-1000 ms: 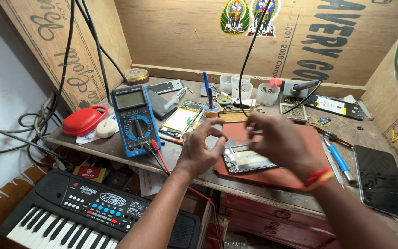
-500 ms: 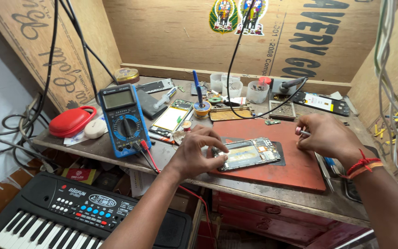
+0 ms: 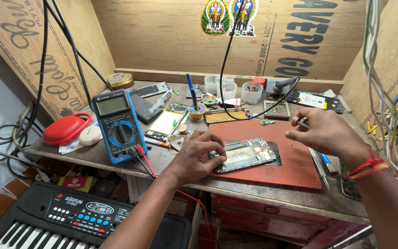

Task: The person works at an electronics repair bench on a disassembled smartphone. They lift and reposition the phone's frame, use a screwdriver on its internal components, and handle the battery and small parts while probing the board with the screwdriver.

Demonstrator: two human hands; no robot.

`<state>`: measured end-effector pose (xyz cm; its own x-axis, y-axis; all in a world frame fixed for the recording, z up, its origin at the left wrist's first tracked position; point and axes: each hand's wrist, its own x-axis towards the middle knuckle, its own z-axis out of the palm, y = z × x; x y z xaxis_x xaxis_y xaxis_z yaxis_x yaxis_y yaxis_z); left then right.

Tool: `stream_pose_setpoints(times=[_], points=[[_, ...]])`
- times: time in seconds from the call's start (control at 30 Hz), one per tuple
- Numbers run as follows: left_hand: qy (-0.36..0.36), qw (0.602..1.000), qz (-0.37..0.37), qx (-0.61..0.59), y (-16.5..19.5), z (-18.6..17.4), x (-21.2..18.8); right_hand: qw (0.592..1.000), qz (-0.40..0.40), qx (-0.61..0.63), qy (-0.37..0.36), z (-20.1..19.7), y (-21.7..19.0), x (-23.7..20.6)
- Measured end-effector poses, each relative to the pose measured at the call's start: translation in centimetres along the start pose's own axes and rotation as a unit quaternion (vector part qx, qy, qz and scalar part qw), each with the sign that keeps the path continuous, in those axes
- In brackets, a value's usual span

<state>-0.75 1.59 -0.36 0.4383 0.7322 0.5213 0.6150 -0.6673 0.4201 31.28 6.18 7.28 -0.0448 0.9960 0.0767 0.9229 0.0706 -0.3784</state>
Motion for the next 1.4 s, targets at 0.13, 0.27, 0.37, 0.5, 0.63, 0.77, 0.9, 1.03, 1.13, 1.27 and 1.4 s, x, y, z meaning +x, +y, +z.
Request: stream_pose_setpoints(times=[0.13,0.27,0.37,0.5,0.63,0.77,0.9,1.03,1.13,1.27,1.4], points=[[0.038,0.998,-0.033,-0.027,0.0,0.1,0.1,0.912,-0.200,0.357,-0.008,0.1,-0.4,-0.7],[0.057,0.994,-0.084,-0.030,-0.2,0.2,0.5,0.871,-0.192,0.453,0.020,0.7,-0.5,0.0],[0.072,0.995,-0.065,-0.020,-0.5,0.3,0.4,0.821,-0.195,0.535,0.053,1.7,-0.9,1.4],[0.097,0.993,-0.049,-0.051,-0.8,0.4,0.2,0.818,-0.226,0.509,0.142,3.7,-1.0,3.0],[0.084,0.991,-0.087,-0.052,-0.7,0.6,0.2,0.805,-0.229,0.515,0.186,5.1,-0.4,2.9],[0.084,0.996,-0.029,-0.009,0.0,0.2,0.0,0.786,-0.265,0.535,0.163,5.1,-0.3,2.2],[0.008,0.998,-0.032,0.047,0.7,0.0,0.0,0.788,-0.240,0.551,0.133,4.8,-0.6,1.5],[-0.027,0.994,-0.013,0.103,0.9,0.4,0.0,0.777,-0.255,0.561,0.130,5.1,-0.7,1.7],[-0.041,0.991,-0.022,0.124,0.8,0.8,0.1,0.769,-0.300,0.540,0.161,5.6,-0.5,2.3],[-0.053,0.989,-0.041,0.132,0.8,1.2,0.2,0.791,-0.308,0.501,0.167,5.7,-0.1,2.7],[-0.039,0.992,-0.015,0.123,0.8,0.8,0.0,0.847,-0.288,0.412,0.170,5.1,-0.1,2.0]])
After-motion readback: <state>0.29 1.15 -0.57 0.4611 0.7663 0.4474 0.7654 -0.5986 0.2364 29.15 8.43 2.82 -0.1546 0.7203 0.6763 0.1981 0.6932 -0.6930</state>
